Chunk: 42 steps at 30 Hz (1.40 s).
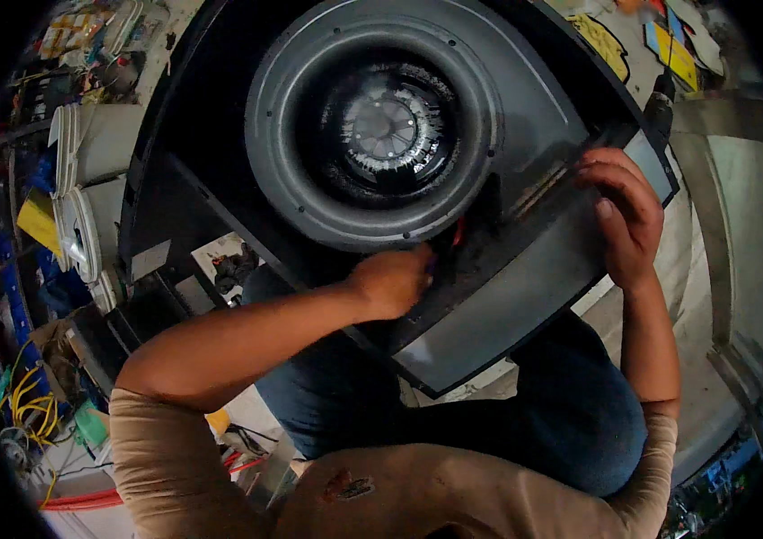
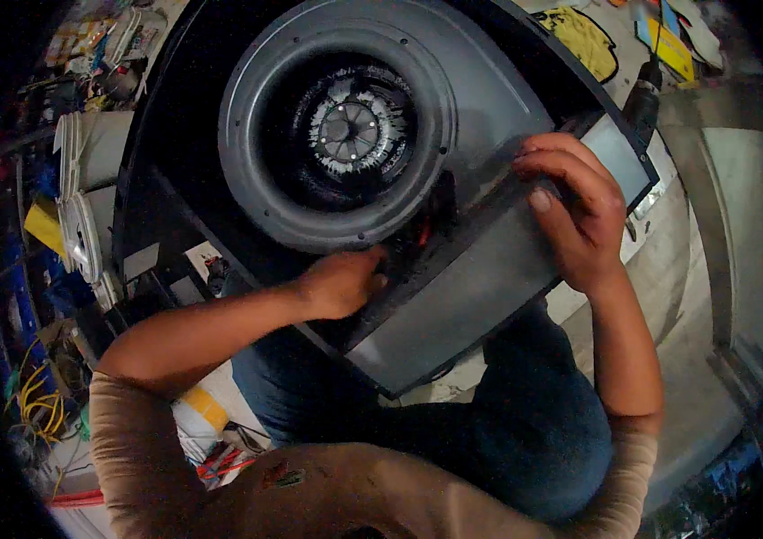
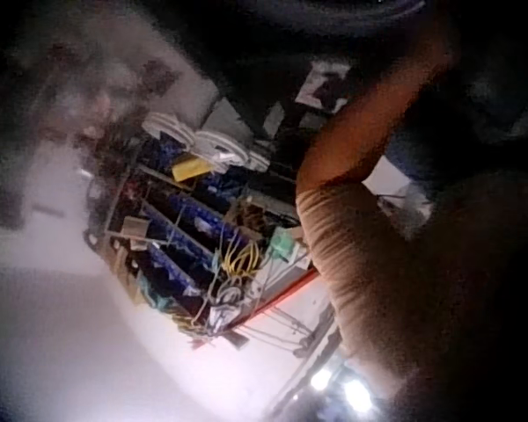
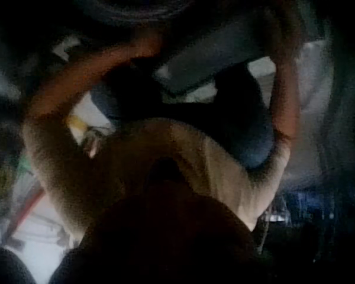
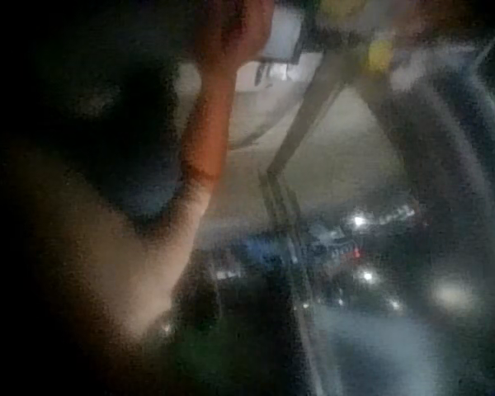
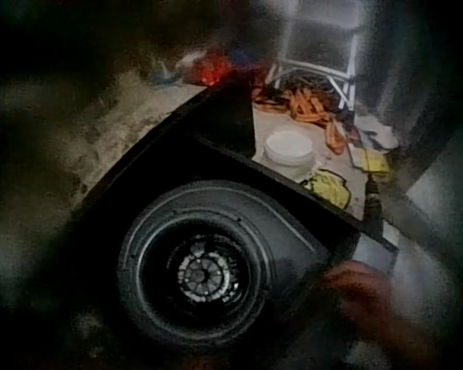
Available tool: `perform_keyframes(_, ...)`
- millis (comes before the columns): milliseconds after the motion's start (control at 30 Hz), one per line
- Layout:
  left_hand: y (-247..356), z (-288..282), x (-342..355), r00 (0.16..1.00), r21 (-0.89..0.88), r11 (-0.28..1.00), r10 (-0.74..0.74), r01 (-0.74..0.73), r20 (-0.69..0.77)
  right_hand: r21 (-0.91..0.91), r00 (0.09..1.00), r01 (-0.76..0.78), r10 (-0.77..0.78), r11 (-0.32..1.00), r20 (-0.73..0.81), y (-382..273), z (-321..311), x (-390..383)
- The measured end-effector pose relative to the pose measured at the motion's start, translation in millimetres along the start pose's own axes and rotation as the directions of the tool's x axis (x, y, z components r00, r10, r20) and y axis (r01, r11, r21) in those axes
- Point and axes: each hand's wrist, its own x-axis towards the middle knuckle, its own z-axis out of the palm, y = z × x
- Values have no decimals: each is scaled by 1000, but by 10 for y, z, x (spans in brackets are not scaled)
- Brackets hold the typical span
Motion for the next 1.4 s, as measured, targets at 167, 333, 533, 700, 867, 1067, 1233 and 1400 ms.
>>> perform_keyframes(167,-42,318,251,976,-120,993,-22,-5,-217,3,1000,0,0,1000,6,4,6,-10)
perform_keyframes(333,-101,481,440,965,-180,968,-203,172,-168,24,1000,-1,1,1000,7,-25,6,1)
perform_keyframes(533,-142,436,628,945,133,937,-326,324,-10,34,1000,1,-1,999,-5,3,-8,-5)
perform_keyframes(700,-350,618,664,970,-47,982,-186,181,-158,24,1000,-13,13,1000,10,-10,3,-2)
perform_keyframes(867,-333,658,754,976,-158,972,-192,176,-99,7,1000,-7,7,1000,22,3,5,-4)
perform_keyframes(1067,-337,752,722,958,-159,979,-160,125,-237,-45,998,-13,15,999,58,5,-7,20)
perform_keyframes(1233,-329,689,731,966,-18,993,-117,116,-230,-66,999,-16,19,998,49,14,1,15)
perform_keyframes(1400,-343,712,709,951,-33,996,-92,87,-294,-95,998,2,4,995,65,19,-4,31)
